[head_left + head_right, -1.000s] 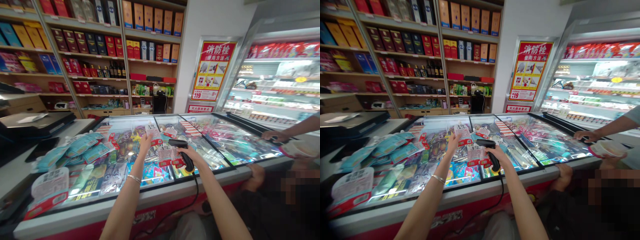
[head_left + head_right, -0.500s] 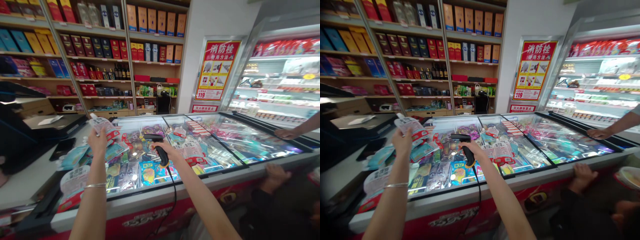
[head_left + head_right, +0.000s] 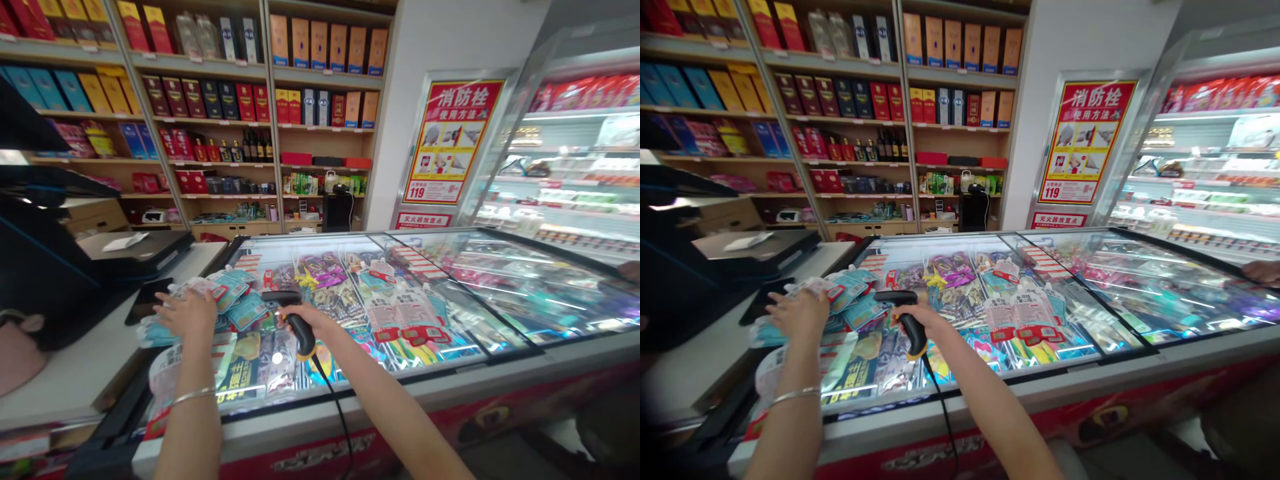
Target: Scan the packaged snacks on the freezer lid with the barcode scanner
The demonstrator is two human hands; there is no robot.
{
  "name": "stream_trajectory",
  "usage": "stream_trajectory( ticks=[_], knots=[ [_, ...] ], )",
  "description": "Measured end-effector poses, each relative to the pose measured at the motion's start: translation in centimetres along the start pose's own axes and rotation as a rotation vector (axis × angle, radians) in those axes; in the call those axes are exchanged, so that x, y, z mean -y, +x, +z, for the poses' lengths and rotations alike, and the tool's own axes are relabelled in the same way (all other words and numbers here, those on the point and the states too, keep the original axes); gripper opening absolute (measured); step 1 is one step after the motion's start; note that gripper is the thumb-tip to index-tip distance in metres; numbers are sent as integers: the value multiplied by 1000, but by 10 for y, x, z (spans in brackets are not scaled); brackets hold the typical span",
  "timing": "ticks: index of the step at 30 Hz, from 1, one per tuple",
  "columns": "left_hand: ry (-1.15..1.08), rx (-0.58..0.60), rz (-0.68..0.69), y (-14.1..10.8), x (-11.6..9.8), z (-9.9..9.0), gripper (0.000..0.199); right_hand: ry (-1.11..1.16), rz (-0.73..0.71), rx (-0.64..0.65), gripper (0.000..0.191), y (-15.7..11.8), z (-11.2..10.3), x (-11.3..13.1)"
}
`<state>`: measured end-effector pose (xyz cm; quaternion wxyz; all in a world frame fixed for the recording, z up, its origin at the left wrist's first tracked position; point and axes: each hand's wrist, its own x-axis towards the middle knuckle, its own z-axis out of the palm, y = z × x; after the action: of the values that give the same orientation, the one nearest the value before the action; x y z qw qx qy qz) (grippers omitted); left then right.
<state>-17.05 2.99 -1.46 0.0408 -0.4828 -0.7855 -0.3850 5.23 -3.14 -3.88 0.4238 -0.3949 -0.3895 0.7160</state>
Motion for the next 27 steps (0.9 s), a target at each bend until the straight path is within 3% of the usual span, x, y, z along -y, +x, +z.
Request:
stream_trajectory(
  ticks=[7,13,20,27],
  knots=[
    [55,99,122,-1,7,12,65,16,23,-43,8,5,-5,-14],
    [9,5,237,-3,9,13,52,41,36,-38,10,0,-6,-12],
    [47,13,256,-5,8,10,53,32,30,-38,9,-1,-6,-13],
    [17,-12,272,-5,2,6,50,91,-30,-20,12,-19,-10,12]
  ],
)
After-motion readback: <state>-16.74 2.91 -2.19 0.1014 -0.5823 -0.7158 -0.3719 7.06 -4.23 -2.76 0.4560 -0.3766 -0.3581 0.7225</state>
